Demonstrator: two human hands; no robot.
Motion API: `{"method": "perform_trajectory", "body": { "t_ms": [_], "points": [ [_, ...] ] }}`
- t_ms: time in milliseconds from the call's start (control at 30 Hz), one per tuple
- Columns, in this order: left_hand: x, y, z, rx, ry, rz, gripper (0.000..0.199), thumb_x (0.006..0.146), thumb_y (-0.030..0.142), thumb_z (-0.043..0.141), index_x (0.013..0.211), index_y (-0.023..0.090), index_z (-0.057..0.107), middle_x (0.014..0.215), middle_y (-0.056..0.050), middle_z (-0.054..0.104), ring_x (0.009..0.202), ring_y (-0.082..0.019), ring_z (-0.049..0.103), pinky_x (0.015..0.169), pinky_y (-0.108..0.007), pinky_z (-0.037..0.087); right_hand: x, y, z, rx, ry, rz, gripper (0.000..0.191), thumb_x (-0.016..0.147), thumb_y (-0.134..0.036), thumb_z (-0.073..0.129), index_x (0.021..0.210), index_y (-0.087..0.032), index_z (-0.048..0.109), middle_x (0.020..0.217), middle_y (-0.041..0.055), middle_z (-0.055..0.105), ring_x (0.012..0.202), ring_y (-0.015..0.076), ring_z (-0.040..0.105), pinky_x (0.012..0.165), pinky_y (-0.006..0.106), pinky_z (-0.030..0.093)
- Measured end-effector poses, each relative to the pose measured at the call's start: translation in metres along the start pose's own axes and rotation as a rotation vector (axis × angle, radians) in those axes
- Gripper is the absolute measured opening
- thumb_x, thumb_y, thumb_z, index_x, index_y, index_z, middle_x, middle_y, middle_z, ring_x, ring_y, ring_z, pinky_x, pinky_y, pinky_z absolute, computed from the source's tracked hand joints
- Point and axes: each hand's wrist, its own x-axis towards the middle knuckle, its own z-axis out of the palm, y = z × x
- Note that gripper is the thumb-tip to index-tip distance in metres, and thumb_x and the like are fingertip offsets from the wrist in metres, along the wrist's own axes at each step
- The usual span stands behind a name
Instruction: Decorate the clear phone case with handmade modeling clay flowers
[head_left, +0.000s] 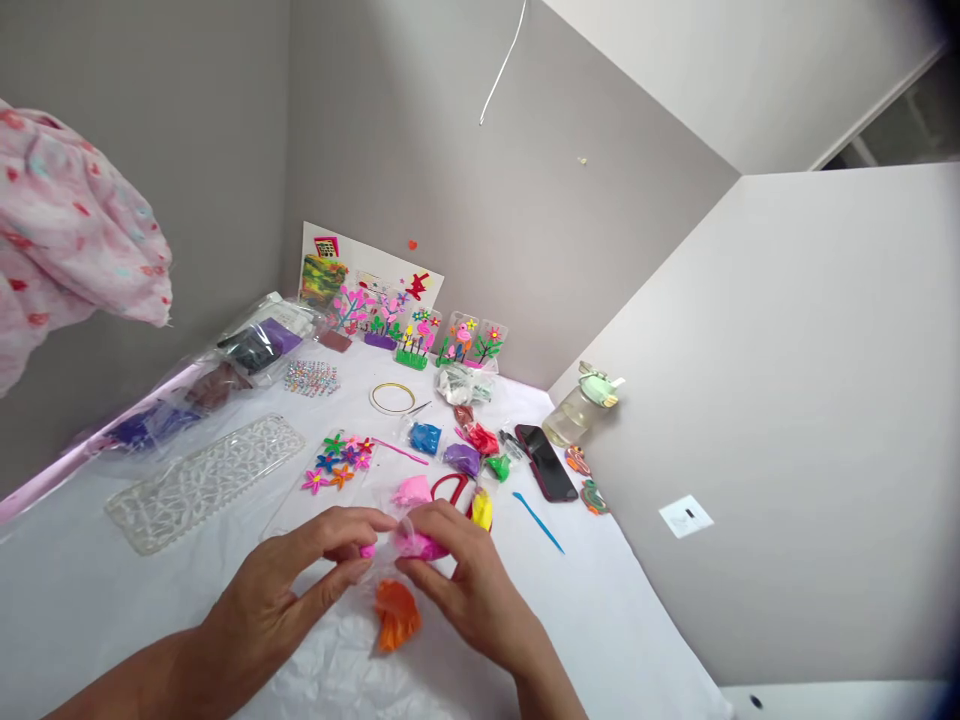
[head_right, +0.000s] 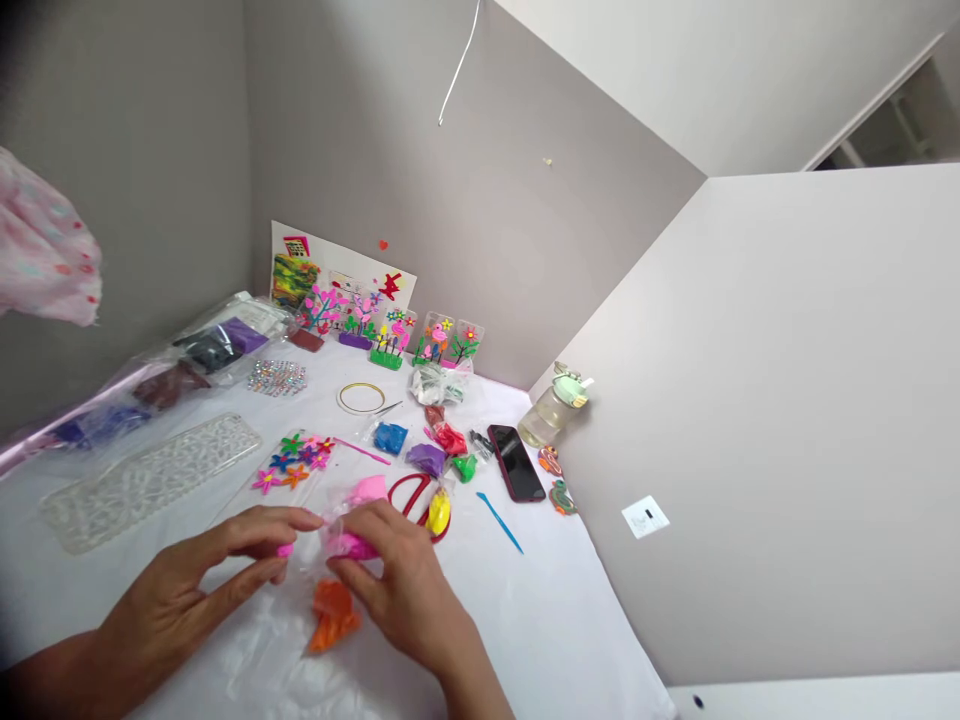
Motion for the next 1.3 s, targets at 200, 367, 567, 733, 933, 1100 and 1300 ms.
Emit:
{"method": "perform_trajectory", "body": {
  "t_ms": [200,367,567,733,933,1100,1300],
  "points": [
    [0.003,-0.003,0.002,0.034,-0.007,0.19,0.018,0.105,0.028,0.062,0.119,0.033,0.071,0.106,0.002,0.083,0.095,-0.015,0.08,0.088,-0.018,0.062,0.002,0.0,0.011,0.003,0.002,-0.038,0.01,0.1,-0.019,0.067,0.109,-0.021,0.071,0.104,0.0063,0.072,0.097,0.02,0.067,0.086,0.029,0.053],
    [0.002,-0.008,0.003,0.072,-0.044,0.116,0.015,0.106,0.035,0.061,0.116,0.032,0.073,0.096,0.004,0.08,0.08,-0.012,0.077,0.078,-0.015,0.058,0.001,0.003,0.011,-0.03,0.033,-0.046,0.011,0.1,-0.018,0.067,0.111,-0.02,0.07,0.105,0.0072,0.071,0.097,0.0202,0.068,0.086,0.029,0.052],
    [-0.001,-0.018,0.003,0.088,-0.077,0.072,0.022,0.108,0.037,0.059,0.121,0.034,0.076,0.1,0.002,0.08,0.089,-0.014,0.077,0.083,-0.017,0.058,0.0,0.008,0.018,-0.093,-0.012,-0.07,0.011,0.101,-0.017,0.065,0.111,-0.02,0.069,0.106,0.0086,0.072,0.098,0.0215,0.067,0.086,0.031,0.053],
    [-0.002,-0.022,0.002,0.122,-0.06,0.052,0.023,0.105,0.041,0.064,0.122,0.033,0.076,0.097,0.001,0.08,0.086,-0.016,0.076,0.08,-0.02,0.059,-0.001,0.009,0.023,-0.125,-0.055,-0.065,0.011,0.101,-0.02,0.065,0.112,-0.02,0.069,0.103,0.0076,0.072,0.094,0.0216,0.066,0.082,0.031,0.052],
    [0.003,-0.018,0.0,0.145,-0.129,0.119,0.027,0.109,0.037,0.054,0.127,0.035,0.075,0.11,0.0,0.079,0.1,-0.016,0.077,0.091,-0.021,0.059,0.001,0.013,0.027,-0.108,0.059,-0.056,0.01,0.1,-0.019,0.066,0.109,-0.021,0.069,0.099,0.0062,0.071,0.09,0.0203,0.066,0.08,0.03,0.052],
    [0.003,-0.014,0.001,0.161,-0.088,0.164,0.023,0.106,0.035,0.063,0.127,0.033,0.071,0.113,0.0,0.077,0.102,-0.016,0.076,0.094,-0.019,0.057,0.001,0.013,0.029,-0.08,0.085,-0.069,0.009,0.102,-0.023,0.064,0.11,-0.021,0.069,0.097,0.0059,0.072,0.087,0.0197,0.066,0.078,0.029,0.052],
    [0.003,-0.012,0.0,0.144,-0.047,0.178,0.01,0.105,0.028,0.063,0.108,0.03,0.073,0.097,0.003,0.077,0.091,-0.014,0.073,0.088,-0.02,0.056,-0.001,0.014,0.032,-0.111,0.075,-0.069,0.006,0.101,-0.024,0.066,0.106,-0.021,0.068,0.095,0.0057,0.071,0.085,0.0199,0.066,0.075,0.028,0.05]
  ]
}}
